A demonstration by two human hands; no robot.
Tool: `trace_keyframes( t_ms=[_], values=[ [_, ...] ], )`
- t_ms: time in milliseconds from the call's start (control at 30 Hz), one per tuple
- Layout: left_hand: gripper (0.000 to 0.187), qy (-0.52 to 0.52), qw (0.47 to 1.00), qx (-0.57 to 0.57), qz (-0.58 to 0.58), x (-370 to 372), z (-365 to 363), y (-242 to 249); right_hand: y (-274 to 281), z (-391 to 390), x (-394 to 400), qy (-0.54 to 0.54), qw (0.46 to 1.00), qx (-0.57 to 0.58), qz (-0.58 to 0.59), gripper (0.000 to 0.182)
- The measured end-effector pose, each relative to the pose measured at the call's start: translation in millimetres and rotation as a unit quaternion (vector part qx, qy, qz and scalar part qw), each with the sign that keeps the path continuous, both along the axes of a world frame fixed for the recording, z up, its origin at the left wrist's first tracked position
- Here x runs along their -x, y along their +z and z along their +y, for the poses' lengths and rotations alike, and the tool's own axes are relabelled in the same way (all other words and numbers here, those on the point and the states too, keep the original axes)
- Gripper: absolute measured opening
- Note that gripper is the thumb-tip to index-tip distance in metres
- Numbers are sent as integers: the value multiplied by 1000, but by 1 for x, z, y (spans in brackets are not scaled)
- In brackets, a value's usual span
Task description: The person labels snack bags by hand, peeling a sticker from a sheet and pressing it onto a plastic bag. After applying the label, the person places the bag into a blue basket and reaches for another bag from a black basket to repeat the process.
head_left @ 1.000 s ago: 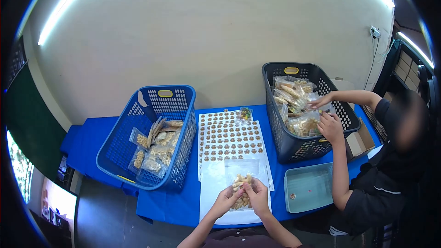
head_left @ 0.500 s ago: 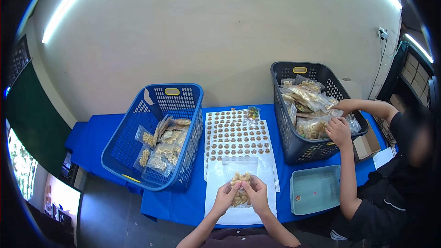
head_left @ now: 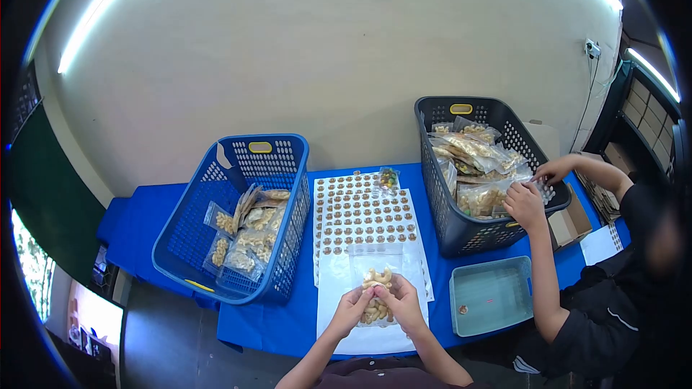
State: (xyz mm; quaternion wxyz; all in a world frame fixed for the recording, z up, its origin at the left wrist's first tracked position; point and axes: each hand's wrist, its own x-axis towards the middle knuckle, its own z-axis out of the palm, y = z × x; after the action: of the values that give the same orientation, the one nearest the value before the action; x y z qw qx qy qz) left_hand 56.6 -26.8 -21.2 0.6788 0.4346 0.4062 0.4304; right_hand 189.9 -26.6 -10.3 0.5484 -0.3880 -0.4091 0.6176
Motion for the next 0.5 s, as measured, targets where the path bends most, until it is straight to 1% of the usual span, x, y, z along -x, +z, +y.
trace_keyframes(
  t_ms=[100, 300, 367, 400, 467, 500],
  values=[
    [36, -4, 1000, -5, -5, 0, 1, -9, -4, 0, -2, 1, 1000, -15, -7, 35],
    [38, -5, 1000, 4, -24, 0, 0, -19, -14, 4, -12, 54, 998, 2, -40, 36],
    [38, 0, 1000, 3, -24, -1, 3, -20, -19, 8, -13, 53, 998, -10, -19, 37],
    [37, 12, 1000, -3, -6, -3, 4, -17, -20, 10, -13, 52, 998, -15, -8, 38],
    [35, 36, 999, -16, 29, -11, 11, -4, -9, 12, -13, 38, 998, -38, -24, 39],
    [34, 75, 993, -76, 56, -16, 17, -3, -5, 14, -13, 31, 998, -50, -32, 40]
  ],
)
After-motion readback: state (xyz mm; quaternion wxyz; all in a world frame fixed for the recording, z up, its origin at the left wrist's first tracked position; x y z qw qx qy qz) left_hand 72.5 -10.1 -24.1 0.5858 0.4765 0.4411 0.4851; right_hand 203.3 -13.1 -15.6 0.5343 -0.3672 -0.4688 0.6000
